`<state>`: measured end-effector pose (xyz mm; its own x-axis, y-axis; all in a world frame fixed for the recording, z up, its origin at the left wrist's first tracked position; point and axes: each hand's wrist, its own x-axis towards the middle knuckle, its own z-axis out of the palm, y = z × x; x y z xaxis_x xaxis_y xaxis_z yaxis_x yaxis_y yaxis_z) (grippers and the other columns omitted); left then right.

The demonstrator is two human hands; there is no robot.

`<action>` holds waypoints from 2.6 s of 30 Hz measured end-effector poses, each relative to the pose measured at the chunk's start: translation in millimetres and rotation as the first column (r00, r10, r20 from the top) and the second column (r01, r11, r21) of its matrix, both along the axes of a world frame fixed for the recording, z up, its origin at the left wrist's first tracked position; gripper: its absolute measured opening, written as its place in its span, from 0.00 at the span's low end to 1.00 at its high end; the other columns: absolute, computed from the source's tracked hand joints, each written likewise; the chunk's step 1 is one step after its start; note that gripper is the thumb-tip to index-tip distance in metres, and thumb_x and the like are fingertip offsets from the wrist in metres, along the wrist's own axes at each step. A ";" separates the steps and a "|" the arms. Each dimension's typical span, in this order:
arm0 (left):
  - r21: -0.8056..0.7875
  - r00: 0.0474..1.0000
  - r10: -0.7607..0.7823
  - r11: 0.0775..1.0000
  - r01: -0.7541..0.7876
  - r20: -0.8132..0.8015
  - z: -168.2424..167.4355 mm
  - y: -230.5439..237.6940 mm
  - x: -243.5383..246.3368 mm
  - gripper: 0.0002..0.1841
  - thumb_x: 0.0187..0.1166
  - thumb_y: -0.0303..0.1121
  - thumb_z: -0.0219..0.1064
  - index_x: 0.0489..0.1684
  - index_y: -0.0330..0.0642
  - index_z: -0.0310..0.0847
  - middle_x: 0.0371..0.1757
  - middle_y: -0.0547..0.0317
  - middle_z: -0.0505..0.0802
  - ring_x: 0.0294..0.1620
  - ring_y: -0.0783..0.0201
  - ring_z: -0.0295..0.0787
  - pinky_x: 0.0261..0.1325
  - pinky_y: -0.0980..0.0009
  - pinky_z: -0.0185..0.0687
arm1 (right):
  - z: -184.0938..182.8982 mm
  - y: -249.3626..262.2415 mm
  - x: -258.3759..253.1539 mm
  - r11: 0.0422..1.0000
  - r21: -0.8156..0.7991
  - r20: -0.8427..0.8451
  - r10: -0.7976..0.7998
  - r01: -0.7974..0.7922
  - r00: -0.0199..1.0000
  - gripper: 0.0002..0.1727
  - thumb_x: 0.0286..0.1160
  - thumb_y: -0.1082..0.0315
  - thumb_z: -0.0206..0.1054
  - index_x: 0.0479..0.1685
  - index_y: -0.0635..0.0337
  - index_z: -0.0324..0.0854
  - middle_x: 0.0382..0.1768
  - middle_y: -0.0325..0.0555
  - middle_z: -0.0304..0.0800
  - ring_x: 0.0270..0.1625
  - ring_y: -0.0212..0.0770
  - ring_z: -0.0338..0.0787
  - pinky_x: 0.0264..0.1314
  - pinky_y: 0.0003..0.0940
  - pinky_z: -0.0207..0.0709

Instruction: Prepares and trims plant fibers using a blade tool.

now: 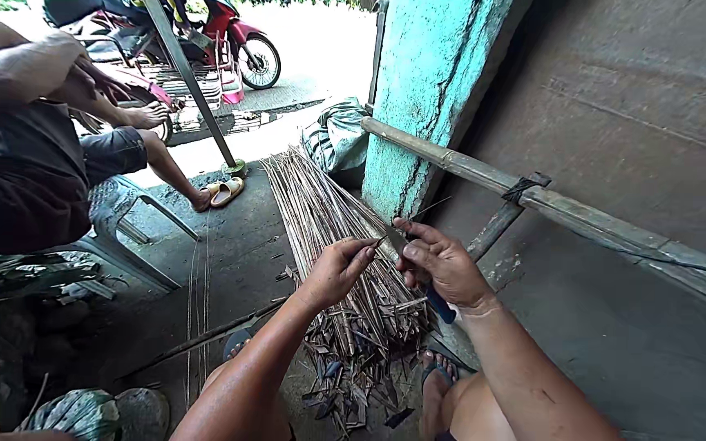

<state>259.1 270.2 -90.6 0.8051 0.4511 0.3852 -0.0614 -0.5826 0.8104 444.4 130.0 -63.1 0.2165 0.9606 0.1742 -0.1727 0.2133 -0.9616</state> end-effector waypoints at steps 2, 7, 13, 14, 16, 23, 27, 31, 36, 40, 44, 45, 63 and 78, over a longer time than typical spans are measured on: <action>-0.004 0.999 -0.043 0.999 0.043 -0.020 1.5 -1.0 -1.2 0.20 0.92 0.36 0.50 0.64 0.37 0.87 0.45 0.60 0.93 0.41 0.77 0.86 0.50 0.77 0.82 | -4.0 6.2 -5.4 1.000 -0.004 0.008 -0.024 0.024 1.000 0.21 0.86 0.73 0.59 0.76 0.65 0.77 0.34 0.49 0.93 0.24 0.35 0.90 0.26 0.28 0.87; -0.181 0.980 -0.171 0.972 0.152 -0.098 5.2 7.8 -14.1 0.22 0.86 0.34 0.55 0.75 0.35 0.78 0.50 0.58 0.93 0.44 0.74 0.88 0.52 0.75 0.85 | -0.4 11.9 4.7 0.990 0.052 -0.020 -0.132 0.133 0.991 0.18 0.87 0.72 0.57 0.70 0.62 0.82 0.31 0.50 0.93 0.22 0.34 0.88 0.25 0.28 0.87; -0.434 0.970 -0.231 0.883 0.180 -0.069 8.0 17.9 -23.0 0.19 0.94 0.38 0.49 0.55 0.36 0.86 0.39 0.62 0.93 0.36 0.71 0.90 0.45 0.72 0.88 | 3.4 13.7 13.4 0.987 0.091 -0.071 -0.122 0.129 0.990 0.18 0.88 0.72 0.55 0.69 0.58 0.83 0.31 0.49 0.93 0.21 0.33 0.88 0.24 0.26 0.86; -0.470 0.969 -0.237 0.864 0.182 -0.062 8.3 17.0 -22.4 0.18 0.93 0.38 0.51 0.53 0.36 0.87 0.38 0.61 0.94 0.35 0.71 0.90 0.43 0.72 0.88 | 2.5 14.6 11.7 0.990 0.098 -0.071 -0.091 0.098 0.993 0.18 0.88 0.71 0.56 0.69 0.57 0.83 0.31 0.49 0.93 0.21 0.33 0.88 0.24 0.26 0.86; -0.553 0.963 -0.266 0.809 0.201 -0.039 9.1 15.3 -21.0 0.13 0.90 0.36 0.57 0.48 0.37 0.86 0.36 0.61 0.92 0.34 0.70 0.89 0.42 0.72 0.87 | -0.1 15.8 8.6 0.994 0.107 -0.065 -0.012 0.019 0.998 0.18 0.87 0.71 0.57 0.69 0.56 0.83 0.32 0.49 0.93 0.22 0.34 0.89 0.25 0.27 0.87; -0.683 0.958 -0.282 0.689 0.243 0.056 8.6 22.5 -19.7 0.05 0.82 0.30 0.66 0.38 0.39 0.83 0.30 0.58 0.90 0.32 0.67 0.89 0.43 0.70 0.88 | -7.5 13.1 7.5 0.980 0.010 0.037 0.198 -0.199 0.979 0.14 0.84 0.70 0.63 0.64 0.60 0.83 0.32 0.46 0.94 0.24 0.34 0.90 0.26 0.27 0.88; -0.698 0.947 -0.311 0.662 0.274 0.076 10.8 22.0 -19.9 0.05 0.82 0.28 0.65 0.38 0.37 0.86 0.31 0.56 0.93 0.29 0.69 0.89 0.38 0.74 0.87 | -12.4 15.6 -3.2 0.940 -0.092 0.081 0.335 -0.327 0.939 0.09 0.84 0.70 0.64 0.54 0.64 0.82 0.33 0.43 0.94 0.25 0.32 0.91 0.24 0.25 0.86; -0.744 0.925 -0.365 0.590 0.314 0.101 11.9 18.6 -19.2 0.04 0.78 0.26 0.67 0.38 0.38 0.88 0.27 0.59 0.91 0.24 0.72 0.85 0.31 0.78 0.83 | -14.1 18.7 -7.2 0.928 -0.111 0.075 0.364 -0.355 0.928 0.09 0.84 0.69 0.66 0.53 0.64 0.84 0.34 0.43 0.95 0.25 0.33 0.91 0.23 0.25 0.86; -0.763 0.899 -0.417 0.535 0.361 0.133 9.1 21.4 -19.1 0.04 0.76 0.24 0.67 0.34 0.40 0.87 0.26 0.61 0.90 0.23 0.74 0.84 0.29 0.80 0.80 | -14.5 17.9 -1.8 0.942 -0.068 0.135 0.335 -0.329 0.932 0.08 0.84 0.69 0.67 0.51 0.64 0.85 0.34 0.43 0.96 0.25 0.31 0.91 0.25 0.23 0.86; -0.770 0.884 -0.448 0.517 0.375 0.130 11.1 20.5 -18.3 0.05 0.77 0.25 0.66 0.33 0.42 0.87 0.26 0.62 0.90 0.23 0.75 0.83 0.28 0.81 0.79 | -15.1 15.7 2.6 0.946 -0.030 0.195 0.321 -0.322 0.927 0.08 0.83 0.71 0.67 0.52 0.65 0.86 0.36 0.42 0.96 0.28 0.31 0.92 0.29 0.25 0.88; -0.769 0.873 -0.472 0.513 0.382 0.119 13.1 22.0 -19.4 0.07 0.80 0.28 0.65 0.32 0.43 0.86 0.25 0.64 0.89 0.23 0.76 0.83 0.28 0.82 0.78 | -17.4 16.0 10.7 0.958 0.010 0.230 0.276 -0.286 0.933 0.08 0.83 0.69 0.68 0.50 0.63 0.87 0.35 0.41 0.96 0.28 0.31 0.92 0.30 0.26 0.88; -0.764 0.877 -0.466 0.522 0.379 0.116 14.0 21.6 -20.0 0.07 0.81 0.28 0.65 0.31 0.44 0.86 0.25 0.64 0.89 0.23 0.76 0.83 0.28 0.81 0.79 | -17.8 16.1 14.6 0.963 0.017 0.247 0.258 -0.271 0.934 0.08 0.83 0.67 0.68 0.50 0.62 0.87 0.34 0.41 0.95 0.27 0.31 0.92 0.30 0.26 0.88; -0.603 0.996 -0.088 0.792 0.091 0.034 20.5 9.0 -16.1 0.07 0.80 0.27 0.71 0.48 0.33 0.90 0.33 0.56 0.94 0.28 0.68 0.89 0.35 0.74 0.87 | -3.3 5.6 9.9 0.990 0.107 0.103 0.081 -0.092 0.991 0.16 0.84 0.71 0.63 0.68 0.57 0.79 0.35 0.44 0.95 0.27 0.35 0.93 0.28 0.29 0.90; -0.351 0.994 0.099 0.933 -0.078 0.041 22.6 -7.7 -10.5 0.05 0.78 0.27 0.73 0.44 0.36 0.93 0.35 0.61 0.96 0.30 0.73 0.91 0.38 0.76 0.89 | -14.0 17.0 -11.8 0.997 0.079 0.129 0.007 -0.018 0.992 0.15 0.84 0.75 0.63 0.64 0.70 0.85 0.37 0.50 0.96 0.27 0.36 0.92 0.28 0.28 0.90</action>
<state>248.6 262.5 -68.1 0.7369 0.6339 0.2350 -0.0748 -0.2691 0.9602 432.6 147.0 -77.1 0.1755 0.9451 0.2757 -0.0521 0.2886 -0.9560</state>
